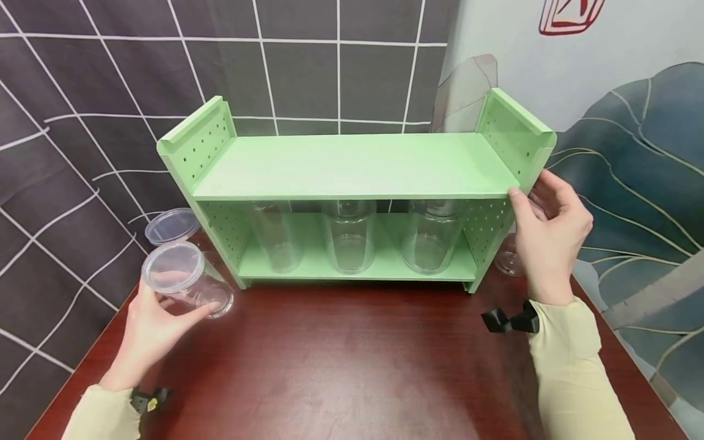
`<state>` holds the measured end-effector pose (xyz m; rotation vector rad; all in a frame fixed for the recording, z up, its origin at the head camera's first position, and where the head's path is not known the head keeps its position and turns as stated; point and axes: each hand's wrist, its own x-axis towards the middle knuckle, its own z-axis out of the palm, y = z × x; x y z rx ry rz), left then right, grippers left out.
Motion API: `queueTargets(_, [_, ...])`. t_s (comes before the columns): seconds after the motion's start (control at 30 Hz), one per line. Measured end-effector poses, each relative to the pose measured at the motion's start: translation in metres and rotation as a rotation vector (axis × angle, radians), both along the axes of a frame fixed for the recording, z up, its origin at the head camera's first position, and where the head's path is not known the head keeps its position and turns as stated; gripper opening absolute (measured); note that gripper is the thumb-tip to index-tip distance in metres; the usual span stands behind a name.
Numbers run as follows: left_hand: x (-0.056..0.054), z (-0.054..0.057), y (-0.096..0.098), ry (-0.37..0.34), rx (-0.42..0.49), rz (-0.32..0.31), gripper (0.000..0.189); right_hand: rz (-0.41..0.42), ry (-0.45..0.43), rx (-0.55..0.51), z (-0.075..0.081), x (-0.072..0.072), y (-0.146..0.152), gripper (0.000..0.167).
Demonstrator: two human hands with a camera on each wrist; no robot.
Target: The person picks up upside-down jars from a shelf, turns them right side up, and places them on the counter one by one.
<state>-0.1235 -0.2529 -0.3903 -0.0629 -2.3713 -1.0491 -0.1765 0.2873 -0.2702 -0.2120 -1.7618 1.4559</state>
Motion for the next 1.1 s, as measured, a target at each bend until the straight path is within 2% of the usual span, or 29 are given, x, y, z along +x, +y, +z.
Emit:
queueTargets(0.17, [-0.005, -0.004, -0.013, -0.026, 0.053, 0.063, 0.097, -0.054, -0.046, 0.040, 0.003, -0.002, 0.001, 0.037])
queueTargets(0.37, [-0.011, -0.010, -0.027, -0.111, 0.066, 0.121, 0.085, -0.061, -0.061, 0.088, -0.001, -0.005, 0.010, 0.037])
queueTargets(0.53, [-0.014, -0.015, -0.038, -0.170, 0.080, 0.121, 0.078, -0.061, -0.051, 0.132, -0.002, -0.006, 0.013, 0.037])
queueTargets(0.83, [-0.016, -0.016, -0.050, -0.285, 0.096, 0.144, 0.082, -0.058, -0.036, 0.131, 0.005, 0.000, 0.003, 0.036])
queueTargets(1.1, [-0.020, -0.022, -0.057, -0.292, 0.161, 0.079, 0.067, -0.045, -0.030, 0.133, 0.005, 0.000, 0.005, 0.037])
